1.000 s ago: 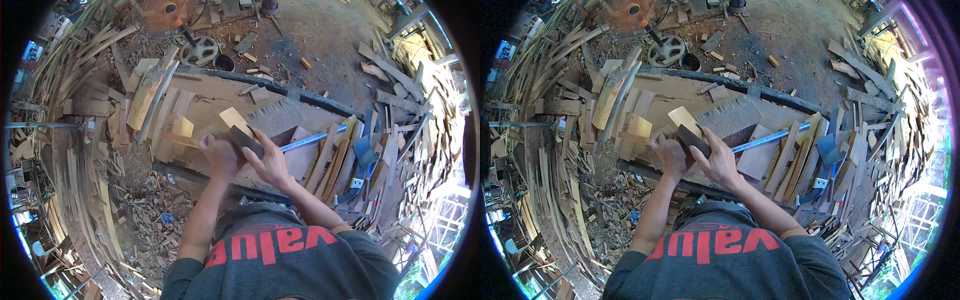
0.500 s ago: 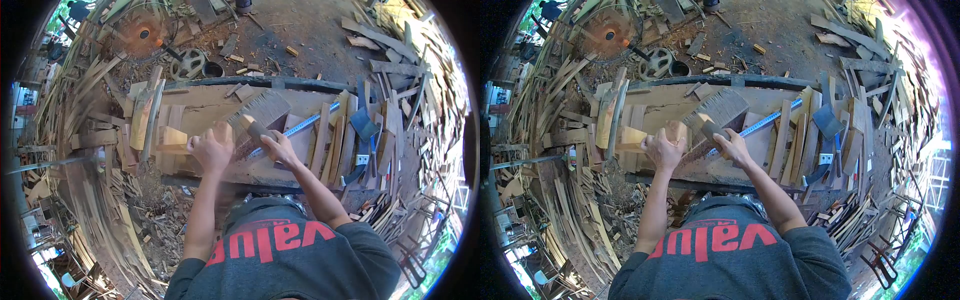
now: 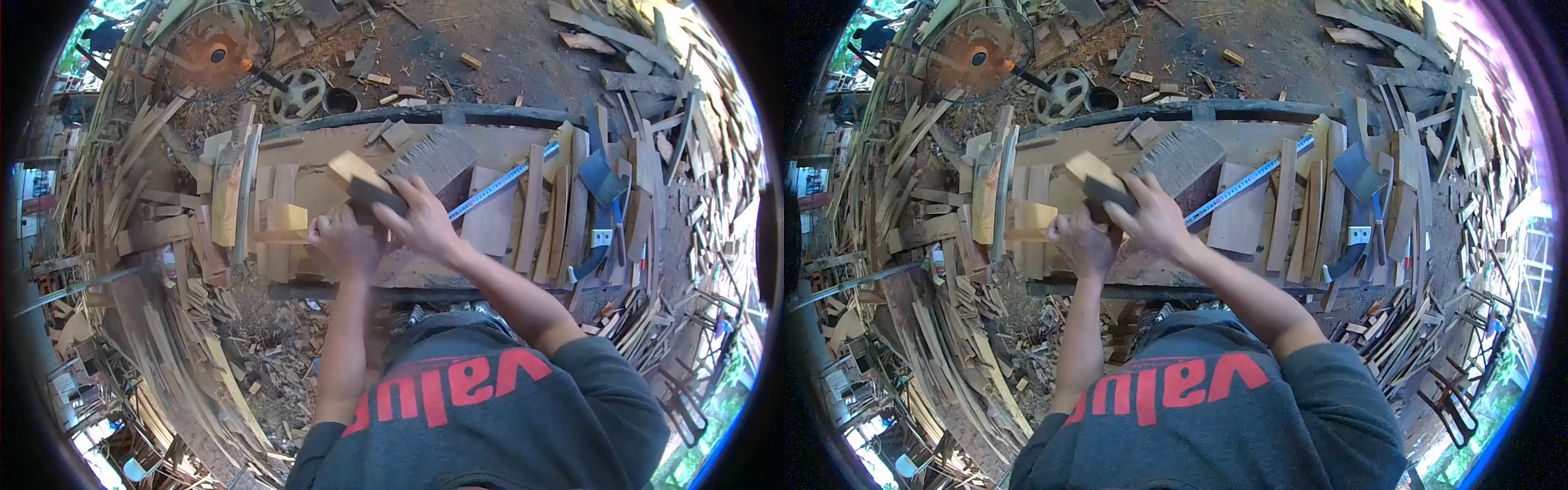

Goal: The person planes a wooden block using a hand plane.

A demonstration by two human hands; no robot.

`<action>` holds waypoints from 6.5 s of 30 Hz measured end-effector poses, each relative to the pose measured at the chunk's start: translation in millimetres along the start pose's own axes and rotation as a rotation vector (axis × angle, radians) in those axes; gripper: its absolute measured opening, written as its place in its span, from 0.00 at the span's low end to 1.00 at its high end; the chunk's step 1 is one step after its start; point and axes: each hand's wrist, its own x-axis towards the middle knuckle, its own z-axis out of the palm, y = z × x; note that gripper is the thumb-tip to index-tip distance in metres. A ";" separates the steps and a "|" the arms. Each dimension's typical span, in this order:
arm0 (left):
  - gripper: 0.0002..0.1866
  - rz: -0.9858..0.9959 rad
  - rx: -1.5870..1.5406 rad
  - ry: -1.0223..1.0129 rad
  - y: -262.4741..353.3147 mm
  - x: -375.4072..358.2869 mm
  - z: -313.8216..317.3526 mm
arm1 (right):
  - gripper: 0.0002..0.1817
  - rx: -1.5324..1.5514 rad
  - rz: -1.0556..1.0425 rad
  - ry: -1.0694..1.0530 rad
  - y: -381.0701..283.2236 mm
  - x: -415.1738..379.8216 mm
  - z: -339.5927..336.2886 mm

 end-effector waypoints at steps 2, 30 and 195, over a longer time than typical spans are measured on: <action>0.21 0.003 0.020 0.028 -4.3 -4.6 6.9 | 0.30 0.002 0.016 -0.017 -6.4 -12.4 -7.3; 0.23 0.014 -0.032 0.055 -2.9 -3.3 2.8 | 0.34 -0.134 0.221 -0.126 -21.0 60.7 21.6; 0.12 -0.213 -0.429 0.187 43.7 79.9 -26.9 | 0.30 0.087 -0.113 0.078 -40.9 -42.5 -81.8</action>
